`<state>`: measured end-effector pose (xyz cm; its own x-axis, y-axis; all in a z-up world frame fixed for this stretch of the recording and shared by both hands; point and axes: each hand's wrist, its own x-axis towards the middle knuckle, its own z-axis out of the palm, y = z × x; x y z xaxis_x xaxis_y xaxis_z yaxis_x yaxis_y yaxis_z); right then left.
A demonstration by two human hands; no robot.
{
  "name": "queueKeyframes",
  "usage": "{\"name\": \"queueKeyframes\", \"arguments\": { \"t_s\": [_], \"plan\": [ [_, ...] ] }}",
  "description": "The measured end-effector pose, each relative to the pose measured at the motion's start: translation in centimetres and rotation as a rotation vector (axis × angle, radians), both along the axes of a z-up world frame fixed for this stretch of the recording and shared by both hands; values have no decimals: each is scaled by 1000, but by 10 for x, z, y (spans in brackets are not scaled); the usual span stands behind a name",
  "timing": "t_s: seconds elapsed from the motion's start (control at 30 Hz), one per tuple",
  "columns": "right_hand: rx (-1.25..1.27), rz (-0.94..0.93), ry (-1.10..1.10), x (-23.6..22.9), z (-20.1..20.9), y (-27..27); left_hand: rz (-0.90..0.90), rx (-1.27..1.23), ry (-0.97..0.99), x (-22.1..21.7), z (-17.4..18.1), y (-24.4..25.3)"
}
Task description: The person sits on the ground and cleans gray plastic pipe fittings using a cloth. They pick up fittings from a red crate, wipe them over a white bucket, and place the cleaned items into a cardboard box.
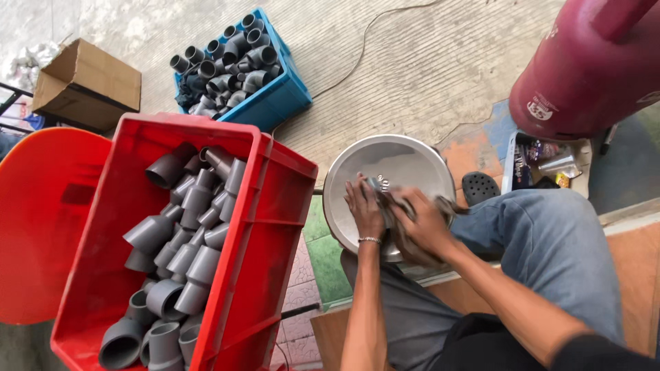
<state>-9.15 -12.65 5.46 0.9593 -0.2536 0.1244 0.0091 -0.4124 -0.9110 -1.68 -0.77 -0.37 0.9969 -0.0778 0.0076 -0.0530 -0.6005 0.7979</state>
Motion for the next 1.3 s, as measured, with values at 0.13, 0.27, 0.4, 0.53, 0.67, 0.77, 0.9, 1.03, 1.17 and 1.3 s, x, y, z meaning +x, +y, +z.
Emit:
{"name": "queueKeyframes", "arguments": {
  "t_s": [0.13, 0.27, 0.4, 0.53, 0.67, 0.77, 0.9, 1.03, 1.17, 1.3],
  "plan": [
    [-71, 6, 26, 70, -26, -1, 28, -82, 23, -4, -5, -2],
    [33, -5, -69, 9, -14, 4, 60, -158, -10, -2, -1, 4],
    [-22, -92, -35, -17, 1, 3, 1, -143, 16, 2, 5, -2],
    [-137, 54, 80, 74, -20, -11, 4, -168, 14, -1, 5, 4],
    [-230, 221, 77, 104, -19, -12, 67, 220, -46, -1, -17, -10],
    [-178, 186, 81, 87, -27, -12, 132, 201, -44, -10, -25, -20],
    [24, 45, 103, -3, -21, -20, 160, 32, 4, -3, -3, -16],
    [-97, -43, 17, -8, -35, -7, 27, -47, 97, -8, -6, -3],
    [-147, 61, -38, 93, -32, -18, 10, -133, 58, 8, -5, -9],
    [-74, 89, -69, 50, -38, -23, -1, -147, 31, 2, -23, -1]
  ]
}}
